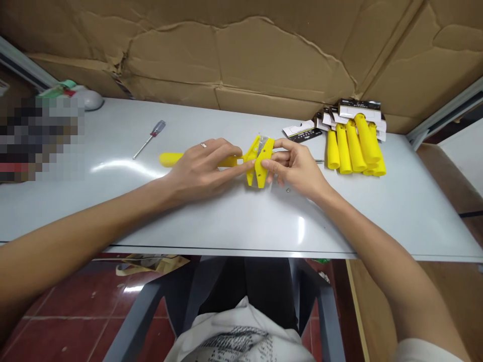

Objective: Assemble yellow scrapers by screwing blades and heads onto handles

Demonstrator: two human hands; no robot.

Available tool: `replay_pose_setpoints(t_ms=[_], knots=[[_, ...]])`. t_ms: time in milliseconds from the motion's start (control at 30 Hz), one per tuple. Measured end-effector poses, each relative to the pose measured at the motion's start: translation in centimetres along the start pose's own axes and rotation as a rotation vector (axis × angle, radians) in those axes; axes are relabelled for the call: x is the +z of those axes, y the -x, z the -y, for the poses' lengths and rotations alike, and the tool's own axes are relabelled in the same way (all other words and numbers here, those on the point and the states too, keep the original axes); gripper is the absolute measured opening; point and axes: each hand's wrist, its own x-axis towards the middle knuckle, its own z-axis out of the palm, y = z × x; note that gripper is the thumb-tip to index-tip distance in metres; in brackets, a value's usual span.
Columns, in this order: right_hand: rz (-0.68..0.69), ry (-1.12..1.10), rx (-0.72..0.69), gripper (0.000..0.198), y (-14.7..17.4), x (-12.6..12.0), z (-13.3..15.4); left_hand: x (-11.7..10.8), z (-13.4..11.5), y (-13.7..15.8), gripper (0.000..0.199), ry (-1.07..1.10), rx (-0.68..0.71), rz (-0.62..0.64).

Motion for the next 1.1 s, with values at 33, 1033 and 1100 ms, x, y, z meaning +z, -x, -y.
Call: replay_pose_setpoints(t_ms=[33, 1033, 1100], knots=[[0.0, 0.002, 0.005, 0.056, 0.0, 0.0, 0.0, 0.0, 0.0, 0.0, 0.057, 0.008, -0.003, 0.002], [-0.084, 0.317, -0.12, 0.06, 1.4, 2.4, -0.6, -1.9, -2.7, -2.0, 0.055, 0.843, -0.658, 0.024], [-0.075, 0.269, -0.104, 0.062, 1.4, 2.5, -0.8, -2.1, -2.4, -2.2, 0.058, 0.941, -0.711, 0.054]])
